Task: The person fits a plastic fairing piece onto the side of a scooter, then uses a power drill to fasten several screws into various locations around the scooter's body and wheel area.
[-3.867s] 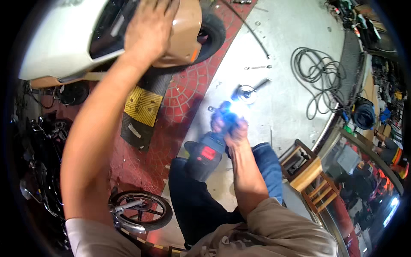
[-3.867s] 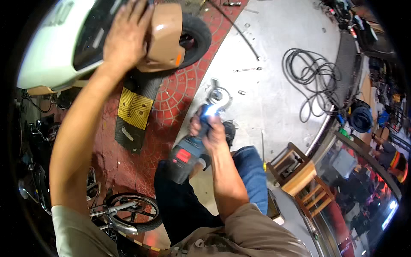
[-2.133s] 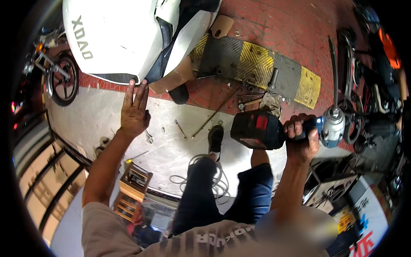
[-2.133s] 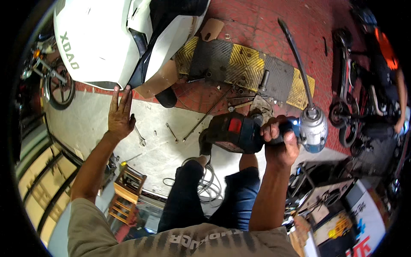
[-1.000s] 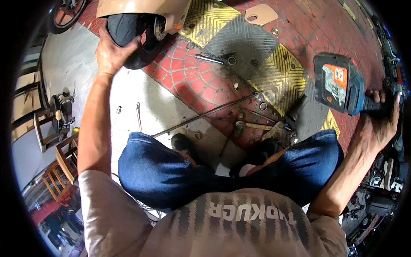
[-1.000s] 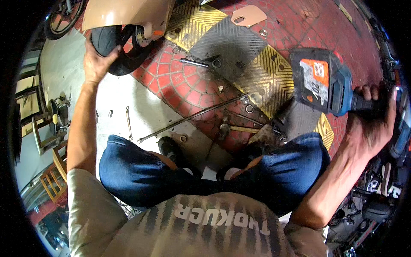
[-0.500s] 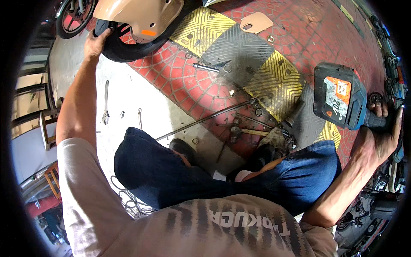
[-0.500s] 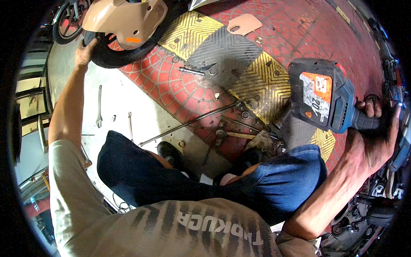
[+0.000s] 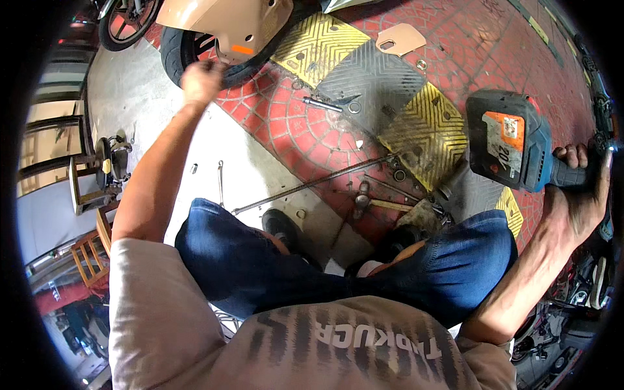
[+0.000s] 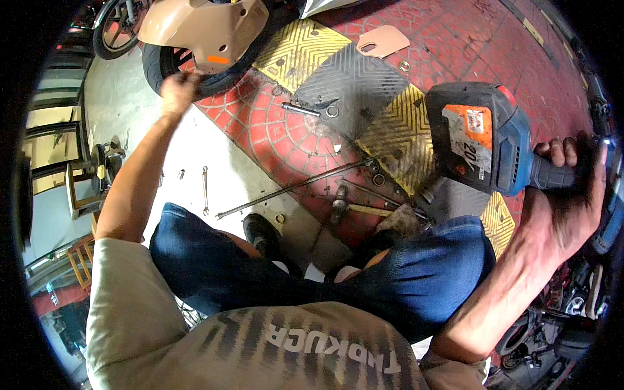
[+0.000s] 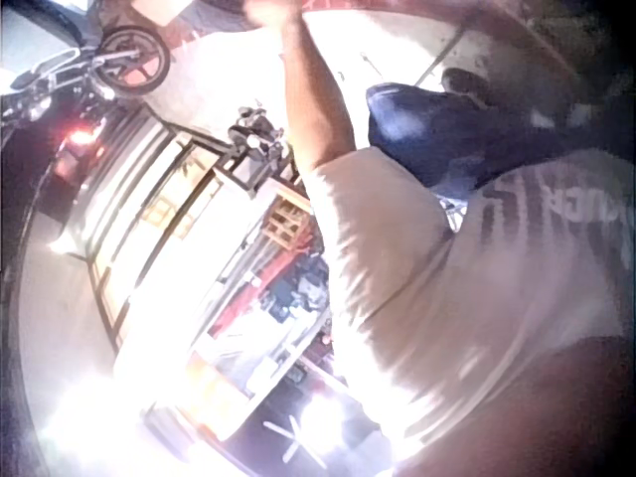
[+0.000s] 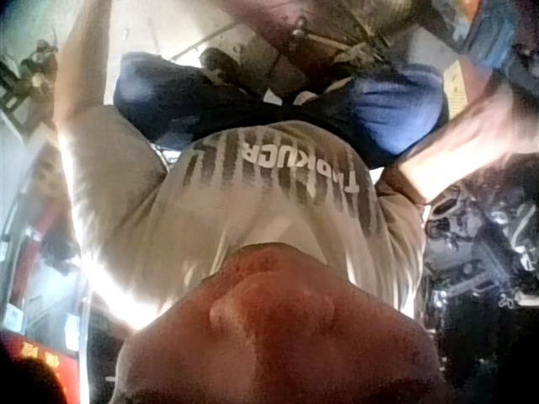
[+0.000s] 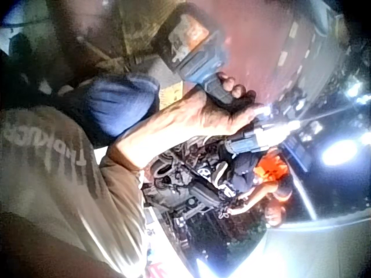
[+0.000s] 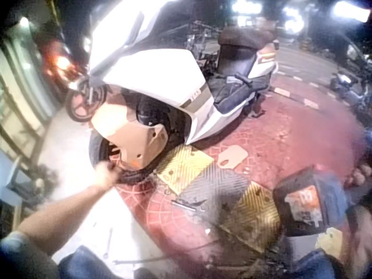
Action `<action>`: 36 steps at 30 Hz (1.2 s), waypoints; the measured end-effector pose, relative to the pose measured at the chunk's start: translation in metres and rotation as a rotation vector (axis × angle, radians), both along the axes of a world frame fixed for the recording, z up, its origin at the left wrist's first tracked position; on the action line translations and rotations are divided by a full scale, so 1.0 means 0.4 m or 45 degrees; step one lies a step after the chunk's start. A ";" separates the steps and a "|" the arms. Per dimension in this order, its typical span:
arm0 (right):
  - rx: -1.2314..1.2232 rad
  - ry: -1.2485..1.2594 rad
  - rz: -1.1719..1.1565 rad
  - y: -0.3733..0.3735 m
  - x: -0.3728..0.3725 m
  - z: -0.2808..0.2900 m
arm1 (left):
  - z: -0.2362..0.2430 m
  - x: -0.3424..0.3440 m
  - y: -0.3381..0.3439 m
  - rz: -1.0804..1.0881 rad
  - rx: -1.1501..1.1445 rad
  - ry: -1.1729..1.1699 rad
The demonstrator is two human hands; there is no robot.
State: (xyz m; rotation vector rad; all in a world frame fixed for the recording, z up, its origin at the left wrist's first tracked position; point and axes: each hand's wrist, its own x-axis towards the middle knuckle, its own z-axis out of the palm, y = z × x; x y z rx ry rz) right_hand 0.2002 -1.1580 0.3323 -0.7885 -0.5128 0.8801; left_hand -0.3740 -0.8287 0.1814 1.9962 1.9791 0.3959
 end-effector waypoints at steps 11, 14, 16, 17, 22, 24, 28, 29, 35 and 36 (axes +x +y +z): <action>-0.264 0.111 -0.603 0.018 -0.133 0.139 | -0.424 0.306 -0.045 -0.331 -0.374 0.167; -0.279 -0.185 -0.388 -0.065 -0.122 0.135 | -0.502 0.296 -0.033 -0.366 -0.309 0.164; -0.230 -0.256 -0.379 -0.110 -0.110 0.133 | -0.523 0.307 -0.031 -0.419 -0.216 0.179; -0.219 -0.283 -0.379 -0.117 -0.112 0.132 | -0.526 0.313 -0.027 -0.409 -0.301 0.192; -0.290 -0.290 -0.487 -0.073 -0.160 0.153 | -0.537 0.321 -0.021 -0.377 -0.235 0.155; -0.272 -0.302 -0.481 -0.050 -0.181 0.152 | -0.537 0.306 -0.021 -0.365 -0.141 0.061; -0.317 -0.255 -0.383 0.001 -0.238 0.140 | -0.477 0.355 -0.045 -0.057 -0.268 -0.371; -0.311 -0.227 -0.372 0.023 -0.248 0.125 | -0.463 0.350 -0.051 -0.032 -0.243 -0.409; -0.205 -0.189 -0.166 0.112 -0.306 0.077 | -0.252 0.486 -0.066 -0.099 -0.626 -1.562; -0.241 -0.248 -0.227 0.117 -0.320 0.079 | -0.091 0.548 -0.072 -0.104 -0.942 -1.930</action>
